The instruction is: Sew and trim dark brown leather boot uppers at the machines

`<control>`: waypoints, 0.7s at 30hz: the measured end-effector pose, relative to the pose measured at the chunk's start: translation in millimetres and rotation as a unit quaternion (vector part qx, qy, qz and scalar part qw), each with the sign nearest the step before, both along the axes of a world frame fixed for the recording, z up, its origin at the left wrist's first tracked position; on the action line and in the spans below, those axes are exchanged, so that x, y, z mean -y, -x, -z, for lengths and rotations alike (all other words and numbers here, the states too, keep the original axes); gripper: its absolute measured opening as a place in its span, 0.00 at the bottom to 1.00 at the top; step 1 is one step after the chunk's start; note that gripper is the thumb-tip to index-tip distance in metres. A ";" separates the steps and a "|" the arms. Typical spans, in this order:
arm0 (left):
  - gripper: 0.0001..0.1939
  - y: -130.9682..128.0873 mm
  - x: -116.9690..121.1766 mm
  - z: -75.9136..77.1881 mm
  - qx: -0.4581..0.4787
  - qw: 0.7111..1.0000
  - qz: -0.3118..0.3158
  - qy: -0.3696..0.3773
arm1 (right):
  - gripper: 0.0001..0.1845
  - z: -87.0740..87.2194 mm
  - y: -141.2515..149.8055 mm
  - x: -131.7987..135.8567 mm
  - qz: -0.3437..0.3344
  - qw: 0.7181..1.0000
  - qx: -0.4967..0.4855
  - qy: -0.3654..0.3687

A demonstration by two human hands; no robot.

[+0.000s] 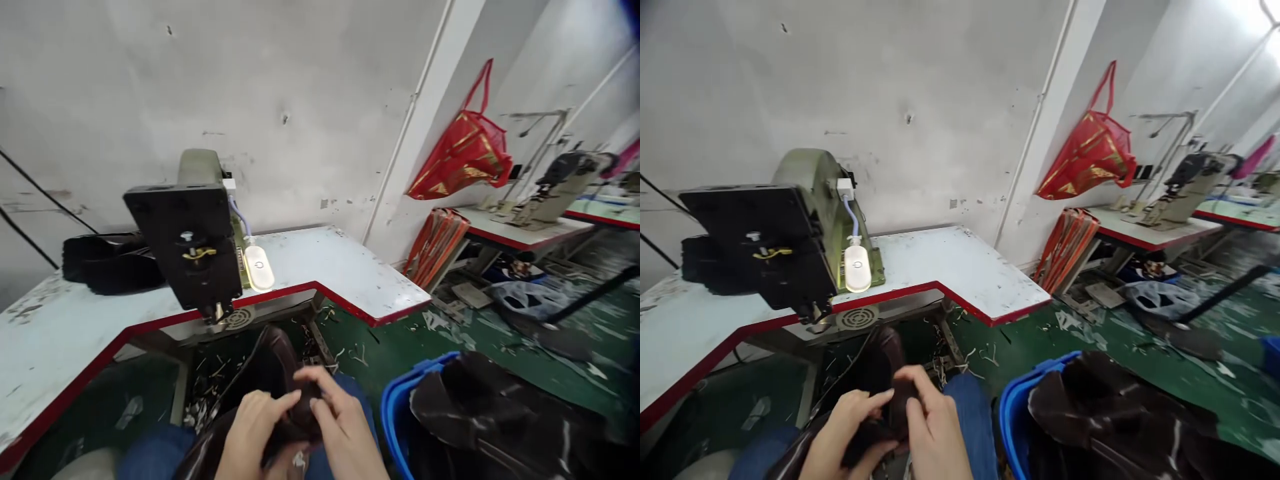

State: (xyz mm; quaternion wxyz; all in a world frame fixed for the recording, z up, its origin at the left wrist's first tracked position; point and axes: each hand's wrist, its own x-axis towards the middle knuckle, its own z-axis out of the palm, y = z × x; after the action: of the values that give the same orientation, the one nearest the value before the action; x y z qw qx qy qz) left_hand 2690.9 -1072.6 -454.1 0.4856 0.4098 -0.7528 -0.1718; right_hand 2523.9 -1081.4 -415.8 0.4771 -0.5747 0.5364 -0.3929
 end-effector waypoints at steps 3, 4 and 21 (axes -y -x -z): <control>0.08 -28.7 11.0 -4.6 -0.099 0.984 -0.039 -0.142 | 0.21 -3.9 -11.1 7.4 -0.088 0.986 -0.112 0.085; 0.11 -37.1 12.9 -8.0 -0.127 0.970 -0.048 -0.202 | 0.22 -7.2 -11.6 11.1 -0.096 0.974 -0.158 0.133; 0.20 -90.2 65.4 -86.1 -0.063 0.942 -0.074 -0.321 | 0.26 9.5 -48.7 72.8 -0.091 0.969 -0.144 0.180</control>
State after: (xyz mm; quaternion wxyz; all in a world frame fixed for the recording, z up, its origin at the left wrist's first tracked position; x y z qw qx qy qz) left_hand 2781.2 -1138.0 -367.9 0.3856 0.5874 -0.5929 -0.3933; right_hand 2572.6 -1154.2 -425.4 0.3175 -0.7481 0.4653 -0.3506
